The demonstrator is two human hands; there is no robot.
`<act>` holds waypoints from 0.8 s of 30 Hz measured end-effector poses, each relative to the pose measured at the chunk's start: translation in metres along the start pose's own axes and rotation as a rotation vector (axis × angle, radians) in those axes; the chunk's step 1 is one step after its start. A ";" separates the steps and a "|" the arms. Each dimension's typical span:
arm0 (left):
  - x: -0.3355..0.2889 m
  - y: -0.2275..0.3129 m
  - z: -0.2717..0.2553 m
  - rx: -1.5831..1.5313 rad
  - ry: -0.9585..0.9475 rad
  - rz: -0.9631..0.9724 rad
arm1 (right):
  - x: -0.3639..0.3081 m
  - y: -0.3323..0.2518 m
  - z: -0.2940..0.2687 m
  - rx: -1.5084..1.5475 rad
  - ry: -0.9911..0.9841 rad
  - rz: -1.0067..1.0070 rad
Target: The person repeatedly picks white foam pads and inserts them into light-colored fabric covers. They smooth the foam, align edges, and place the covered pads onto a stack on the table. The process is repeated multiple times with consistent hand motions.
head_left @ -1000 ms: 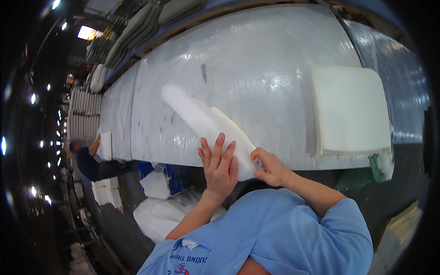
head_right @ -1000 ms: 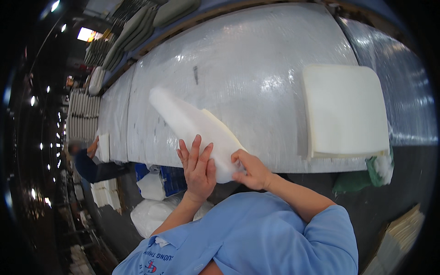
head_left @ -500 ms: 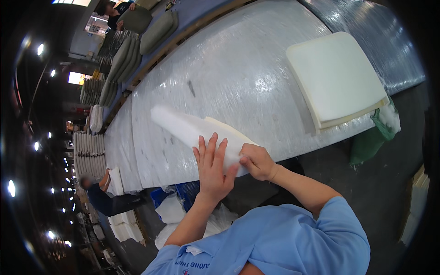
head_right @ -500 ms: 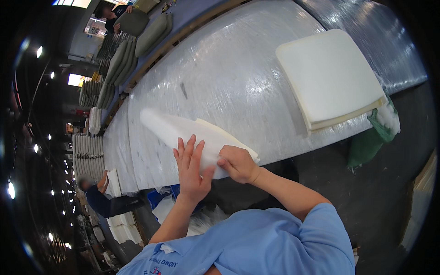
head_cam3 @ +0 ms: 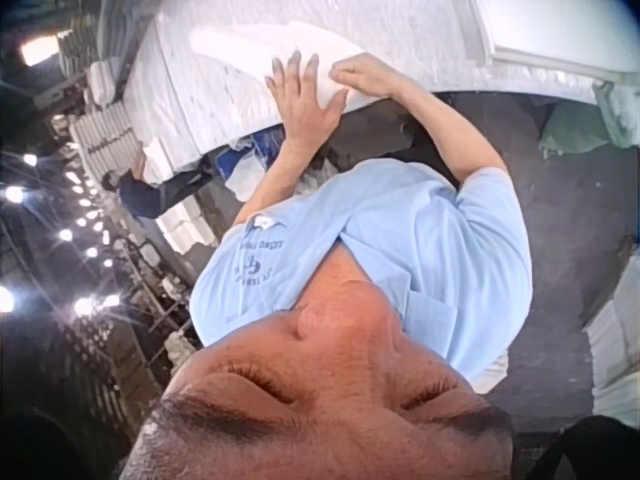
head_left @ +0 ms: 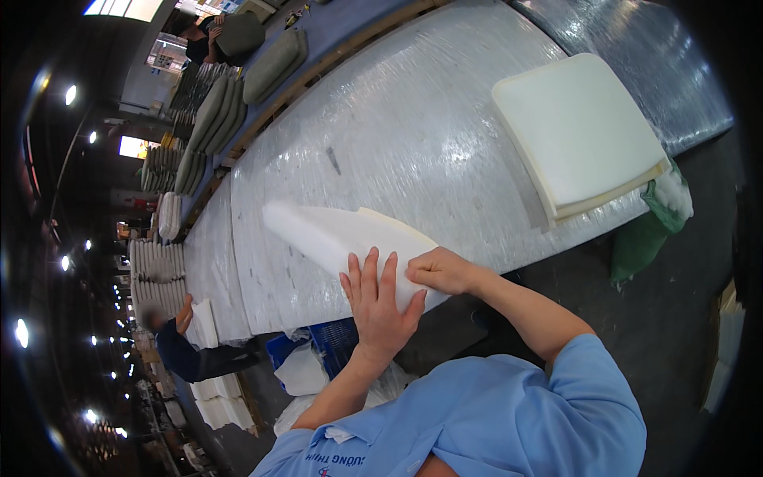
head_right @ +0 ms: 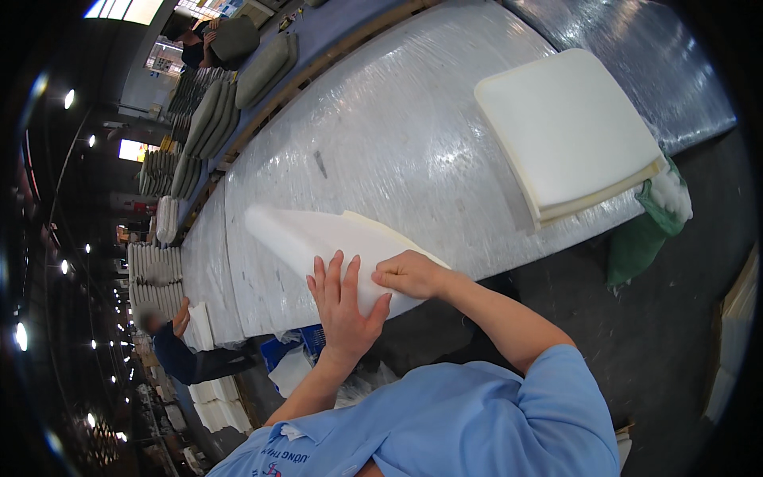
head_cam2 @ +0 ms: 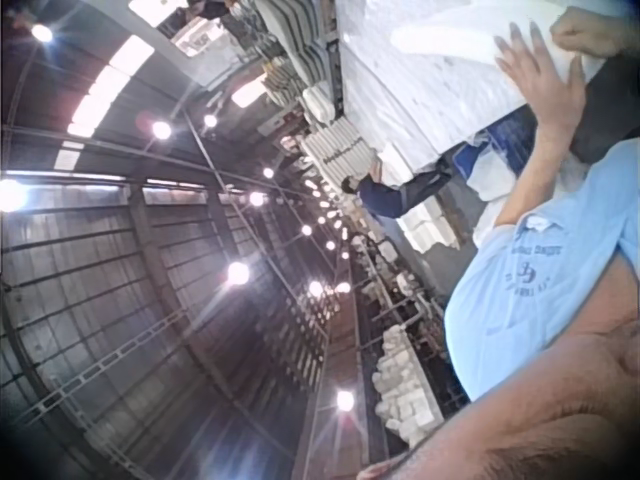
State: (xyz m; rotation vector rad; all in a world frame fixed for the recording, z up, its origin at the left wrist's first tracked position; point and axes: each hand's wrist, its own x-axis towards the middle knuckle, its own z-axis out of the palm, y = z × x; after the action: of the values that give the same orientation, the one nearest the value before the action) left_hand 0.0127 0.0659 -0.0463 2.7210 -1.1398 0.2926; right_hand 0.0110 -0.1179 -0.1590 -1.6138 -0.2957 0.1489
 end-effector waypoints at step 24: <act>-0.006 -0.011 -0.003 -0.404 0.320 -0.274 | 0.052 -0.053 0.010 0.162 0.196 0.197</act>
State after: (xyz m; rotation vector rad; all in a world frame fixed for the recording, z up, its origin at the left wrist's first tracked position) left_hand 0.0156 0.0783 -0.0460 2.3270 -0.6479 0.3907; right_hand 0.0533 -0.0919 -0.1028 -1.4808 0.0270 0.1595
